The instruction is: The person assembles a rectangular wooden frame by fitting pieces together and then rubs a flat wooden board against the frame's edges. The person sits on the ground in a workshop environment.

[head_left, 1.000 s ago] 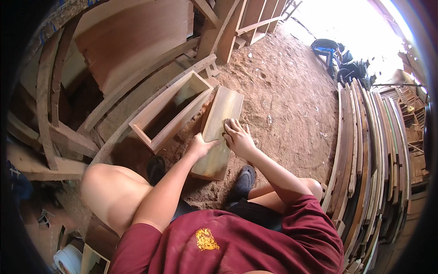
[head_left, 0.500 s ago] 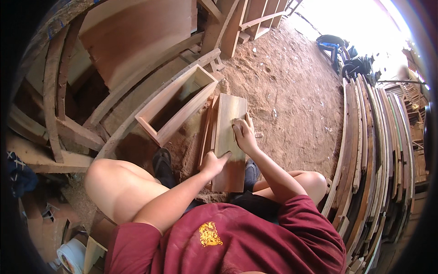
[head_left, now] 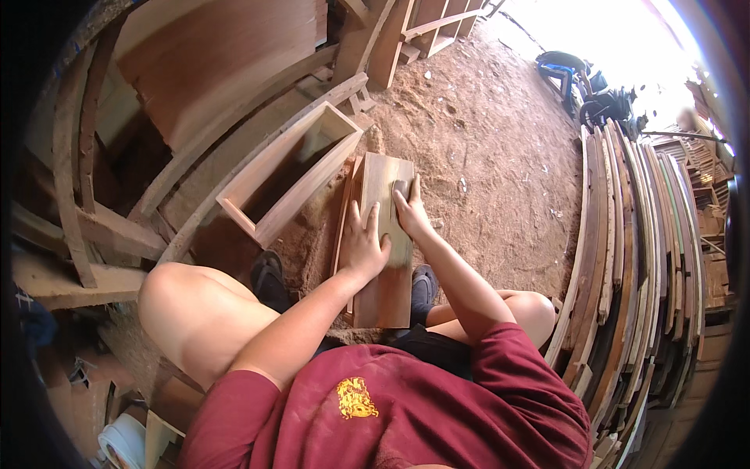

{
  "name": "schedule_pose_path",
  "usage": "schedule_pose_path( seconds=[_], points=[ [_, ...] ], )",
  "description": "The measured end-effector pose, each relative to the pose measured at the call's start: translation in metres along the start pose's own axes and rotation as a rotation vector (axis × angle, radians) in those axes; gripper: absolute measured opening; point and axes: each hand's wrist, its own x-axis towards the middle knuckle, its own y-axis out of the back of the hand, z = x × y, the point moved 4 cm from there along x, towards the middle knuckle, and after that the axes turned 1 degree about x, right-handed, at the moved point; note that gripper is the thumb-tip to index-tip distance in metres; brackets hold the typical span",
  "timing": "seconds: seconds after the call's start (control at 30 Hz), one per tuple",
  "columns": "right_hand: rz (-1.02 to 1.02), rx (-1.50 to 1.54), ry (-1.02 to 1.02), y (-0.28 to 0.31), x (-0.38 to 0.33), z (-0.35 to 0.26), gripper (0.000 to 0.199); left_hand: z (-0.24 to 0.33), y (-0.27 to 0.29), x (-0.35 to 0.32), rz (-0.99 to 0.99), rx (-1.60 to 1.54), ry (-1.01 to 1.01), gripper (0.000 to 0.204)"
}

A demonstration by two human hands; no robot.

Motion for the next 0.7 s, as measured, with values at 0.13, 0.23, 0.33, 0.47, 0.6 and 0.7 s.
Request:
schedule_pose_path(
  seconds=[0.13, 0.23, 0.33, 0.47, 0.6, 0.7],
  points=[
    [0.002, -0.516, -0.087, 0.004, 0.047, -0.028, 0.067, 0.01, -0.003, -0.003, -0.005, 0.301, -0.178, 0.082],
    [0.015, -0.673, -0.064, 0.005, 0.071, -0.046, 0.062, 0.013, 0.0, -0.003, -0.028, 0.39, -0.21, 0.082],
    [0.065, -0.733, 0.01, 0.006, 0.062, -0.053, 0.063, 0.011, 0.0, -0.001, -0.122, 0.349, -0.102, 0.085],
    [-0.004, -0.85, 0.09, 0.001, 0.01, -0.039, 0.064, 0.007, -0.002, 0.003, -0.115, 0.3, -0.092, 0.088],
    [-0.032, -0.916, 0.065, 0.0, -0.01, -0.026, 0.065, 0.002, -0.009, 0.003, -0.085, 0.289, -0.102, 0.091],
    [0.019, -0.815, 0.06, 0.002, 0.022, -0.035, 0.065, 0.001, -0.012, 0.001, -0.055, 0.293, -0.121, 0.091]
  ],
)
